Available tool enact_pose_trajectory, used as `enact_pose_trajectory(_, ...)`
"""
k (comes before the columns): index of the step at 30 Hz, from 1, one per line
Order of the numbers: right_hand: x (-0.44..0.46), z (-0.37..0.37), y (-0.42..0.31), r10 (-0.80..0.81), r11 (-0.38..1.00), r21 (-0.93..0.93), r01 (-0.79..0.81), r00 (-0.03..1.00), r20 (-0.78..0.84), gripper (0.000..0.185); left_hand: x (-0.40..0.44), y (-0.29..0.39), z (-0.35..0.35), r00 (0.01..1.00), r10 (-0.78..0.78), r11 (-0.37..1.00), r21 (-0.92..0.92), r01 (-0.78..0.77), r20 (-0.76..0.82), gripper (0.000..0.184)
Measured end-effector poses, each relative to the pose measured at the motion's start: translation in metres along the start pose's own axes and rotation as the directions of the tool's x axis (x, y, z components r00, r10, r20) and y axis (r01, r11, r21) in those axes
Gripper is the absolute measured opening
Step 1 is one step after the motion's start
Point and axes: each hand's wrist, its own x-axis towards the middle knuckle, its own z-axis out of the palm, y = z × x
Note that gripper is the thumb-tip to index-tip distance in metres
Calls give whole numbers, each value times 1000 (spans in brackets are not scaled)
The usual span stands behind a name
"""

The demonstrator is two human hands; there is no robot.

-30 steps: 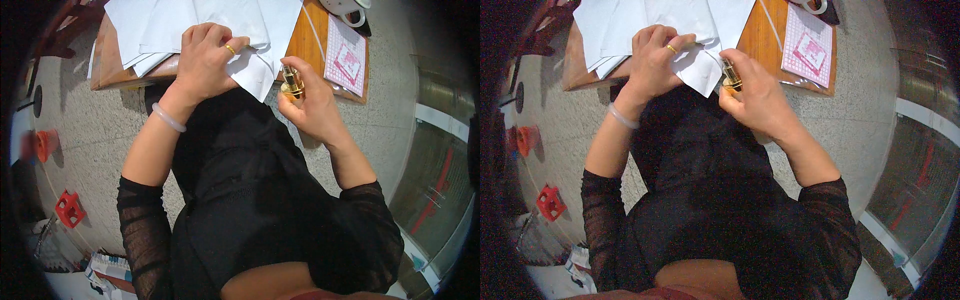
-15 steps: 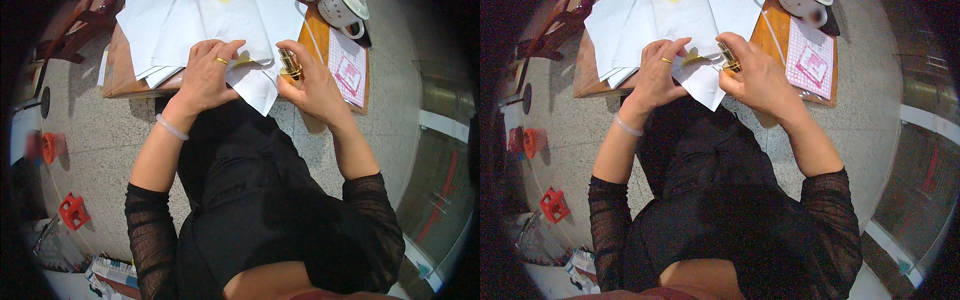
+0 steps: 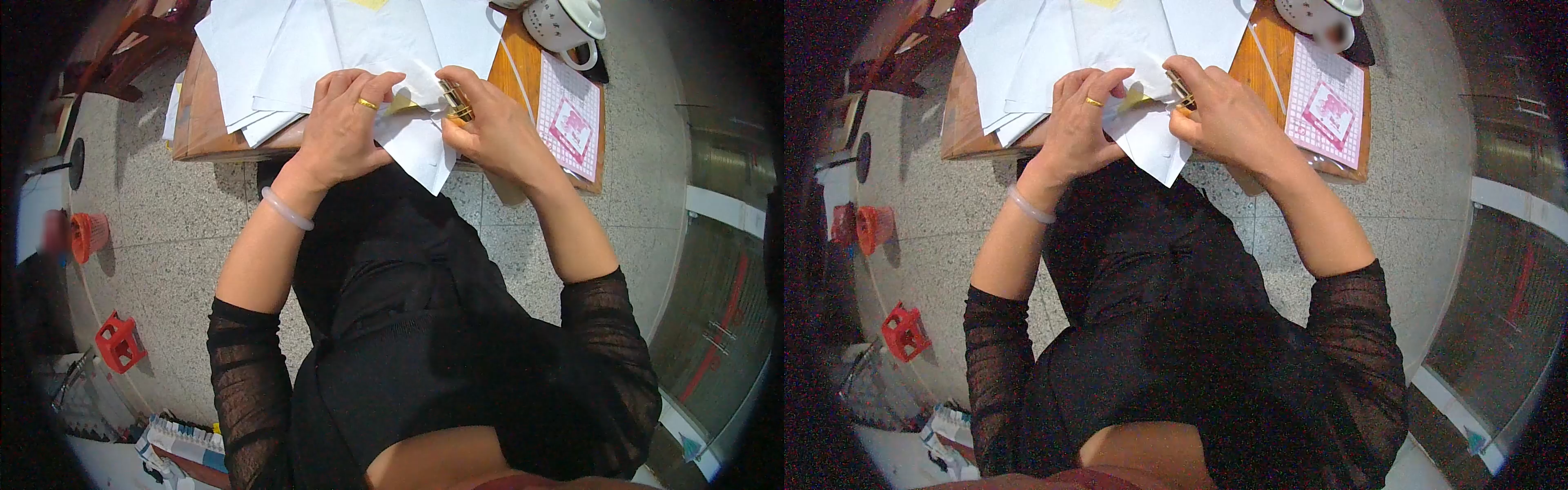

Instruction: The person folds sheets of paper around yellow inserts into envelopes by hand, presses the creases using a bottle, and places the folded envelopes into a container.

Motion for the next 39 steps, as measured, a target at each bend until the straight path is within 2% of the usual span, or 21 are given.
enact_pose_trajectory(9, -3, -4, 10, 49, 999, 9, -49, 997, -62, 55, 0, -1, 2, 1000, -9, 1000, -7, 9, -4, 81)
enact_pose_trajectory(12, -4, -5, 13, 2, 1000, 3, -2, 995, -103, 56, 0, 1, 2, 1000, -25, 1000, 17, 25, 5, 83)
enact_pose_trajectory(15, -1, -9, 8, 17, 995, 97, -4, 990, -140, 57, -1, -1, 1, 999, -32, 999, -12, 32, 10, 86)
enact_pose_trajectory(18, 6, -5, 2, -178, 981, 66, 185, 979, -98, 57, -2, -2, 1, 1000, -31, 998, -58, 31, -2, 88)
enact_pose_trajectory(19, 8, -5, -8, -141, 987, 67, 144, 989, -46, 55, -2, -3, 2, 999, -38, 996, -76, 37, -4, 88)
enact_pose_trajectory(23, 34, 3, -11, -183, 982, 27, 187, 978, -95, 52, -3, -4, 1, 1000, -11, 999, -47, 10, -23, 80)
enact_pose_trajectory(26, 53, 0, -9, -185, 982, 21, 186, 982, -33, 53, -9, -8, 8, 991, 61, 997, -34, -65, -115, 72)
enact_pose_trajectory(27, 54, -7, -17, -142, 989, 39, 140, 988, 53, 54, -10, -6, 8, 985, 85, 996, 10, -85, -151, 61)
enact_pose_trajectory(30, 57, -4, -18, -139, 990, 21, 137, 980, 146, 56, -14, -4, 6, 978, 95, 995, 45, -88, -183, 56)
enact_pose_trajectory(39, 55, -2, -23, -129, 989, -35, 142, 962, 243, 57, -13, -5, 6, 970, 130, 990, 81, -116, -207, 56)
